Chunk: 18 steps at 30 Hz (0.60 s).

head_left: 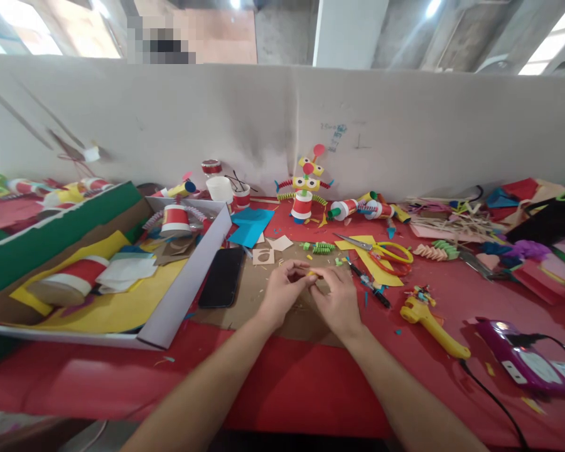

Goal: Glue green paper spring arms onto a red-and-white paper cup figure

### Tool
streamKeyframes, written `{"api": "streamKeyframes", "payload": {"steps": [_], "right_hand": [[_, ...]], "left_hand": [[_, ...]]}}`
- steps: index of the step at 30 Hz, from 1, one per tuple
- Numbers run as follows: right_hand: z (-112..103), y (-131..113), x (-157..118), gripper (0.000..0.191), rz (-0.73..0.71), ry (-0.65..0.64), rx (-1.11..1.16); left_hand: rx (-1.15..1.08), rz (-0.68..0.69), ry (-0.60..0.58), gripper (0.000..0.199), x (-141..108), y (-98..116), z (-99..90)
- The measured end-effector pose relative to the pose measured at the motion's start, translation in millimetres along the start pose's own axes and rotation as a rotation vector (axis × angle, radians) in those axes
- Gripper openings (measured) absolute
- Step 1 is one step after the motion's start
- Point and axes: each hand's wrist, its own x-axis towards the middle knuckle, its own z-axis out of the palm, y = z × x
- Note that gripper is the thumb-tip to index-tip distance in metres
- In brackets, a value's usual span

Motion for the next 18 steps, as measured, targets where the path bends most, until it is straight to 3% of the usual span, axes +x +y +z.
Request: {"api": "streamKeyframes", "payload": {"steps": [3, 8, 12, 18], "right_hand": [[-1.3, 0.8, 2.0, 0.015, 0.209, 0.010, 0.268], [3.1, 9.1, 6.9, 0.017, 0.472, -0.052, 0.768], [5.1, 10.3, 7.2, 0.016, 0.535, -0.057, 0.987], [4.5, 5.9, 7.3, 0.017, 0.564, -0.080, 1.131]], "left_hand": [[-0.128, -0.111, -0.086, 0.026, 2.7, 3.9, -5.6], [-0.058, -0.073, -0.135, 0.032, 5.0, 6.0, -9.2], [-0.059, -0.093, -0.132, 0.030, 5.1, 4.6, -9.5], [-0.115, -0.089, -0.182, 0.028, 6.2, 7.3, -12.1]]}}
